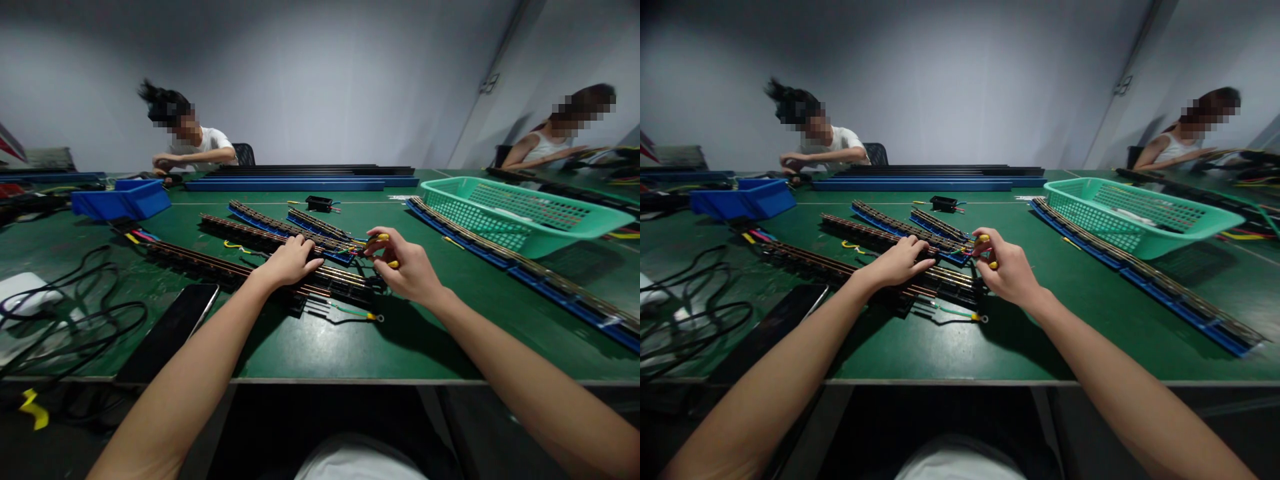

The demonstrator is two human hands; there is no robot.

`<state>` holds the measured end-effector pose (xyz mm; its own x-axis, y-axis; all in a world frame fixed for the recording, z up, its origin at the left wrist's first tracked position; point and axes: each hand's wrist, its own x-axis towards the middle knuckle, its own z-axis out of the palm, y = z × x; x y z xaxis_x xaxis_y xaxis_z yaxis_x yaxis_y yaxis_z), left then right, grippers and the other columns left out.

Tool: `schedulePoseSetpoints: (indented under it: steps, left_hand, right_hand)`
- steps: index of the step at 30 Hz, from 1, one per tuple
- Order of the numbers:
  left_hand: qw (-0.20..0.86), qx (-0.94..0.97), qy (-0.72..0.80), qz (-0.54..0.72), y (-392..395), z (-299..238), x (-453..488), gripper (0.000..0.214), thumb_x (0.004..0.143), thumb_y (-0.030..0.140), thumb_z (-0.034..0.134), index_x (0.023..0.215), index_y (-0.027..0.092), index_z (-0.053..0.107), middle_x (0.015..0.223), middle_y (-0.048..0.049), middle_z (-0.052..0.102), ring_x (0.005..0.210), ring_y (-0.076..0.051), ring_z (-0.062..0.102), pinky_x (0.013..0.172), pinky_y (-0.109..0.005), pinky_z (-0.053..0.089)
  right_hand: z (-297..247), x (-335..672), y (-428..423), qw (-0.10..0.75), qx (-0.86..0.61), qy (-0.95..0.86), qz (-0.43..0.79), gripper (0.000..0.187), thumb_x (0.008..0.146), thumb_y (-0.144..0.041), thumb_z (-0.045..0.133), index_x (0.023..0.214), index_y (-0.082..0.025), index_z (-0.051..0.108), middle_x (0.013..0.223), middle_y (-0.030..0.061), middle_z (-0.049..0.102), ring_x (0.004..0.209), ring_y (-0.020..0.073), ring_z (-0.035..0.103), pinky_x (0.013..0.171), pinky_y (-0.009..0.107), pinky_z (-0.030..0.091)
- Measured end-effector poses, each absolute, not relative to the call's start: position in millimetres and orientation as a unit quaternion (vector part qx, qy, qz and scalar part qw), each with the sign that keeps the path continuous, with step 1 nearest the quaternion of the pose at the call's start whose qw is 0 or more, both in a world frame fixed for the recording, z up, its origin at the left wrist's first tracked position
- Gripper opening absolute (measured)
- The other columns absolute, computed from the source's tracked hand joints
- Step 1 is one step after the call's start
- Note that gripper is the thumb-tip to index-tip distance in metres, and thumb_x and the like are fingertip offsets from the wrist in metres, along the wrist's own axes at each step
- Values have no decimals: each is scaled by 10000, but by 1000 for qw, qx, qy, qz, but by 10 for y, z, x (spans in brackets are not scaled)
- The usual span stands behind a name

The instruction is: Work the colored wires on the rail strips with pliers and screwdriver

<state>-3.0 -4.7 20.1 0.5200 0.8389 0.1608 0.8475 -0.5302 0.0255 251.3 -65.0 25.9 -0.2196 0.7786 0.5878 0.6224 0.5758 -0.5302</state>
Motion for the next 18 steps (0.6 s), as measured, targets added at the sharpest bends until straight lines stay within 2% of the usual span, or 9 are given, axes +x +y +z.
schedulePoseSetpoints:
  steps: [6, 12, 18]
  left_hand:
    - [25, -870, -486, -77, -49, 200, -31, 429, 990, 473, 466, 1241, 141, 570, 1157, -145, 566, 1089, -293, 544, 943, -404, 458]
    - [28, -871, -485, -74, -51, 201, -29, 433, 994, 476, 459, 1242, 138, 569, 1157, -145, 564, 1078, -289, 547, 943, -403, 456]
    - [31, -871, -485, -73, -49, 204, -29, 450, 994, 479, 458, 1259, 131, 562, 1167, -148, 558, 1086, -287, 545, 949, -397, 460]
  right_hand:
    - [255, 2530, -639, 414, -433, -797, 77, 470, 756, -114, 553, 1211, -226, 508, 916, 26, 737, 753, 163, 712, 684, 256, 545]
    - [238, 2554, -622, 394, -410, -821, 54, 486, 759, -107, 526, 1235, -206, 500, 900, 21, 725, 593, 122, 626, 590, 232, 487]
    - [249, 2552, -626, 394, -408, -821, 55, 499, 740, -102, 535, 1223, -220, 502, 882, 11, 715, 576, 112, 607, 557, 213, 459]
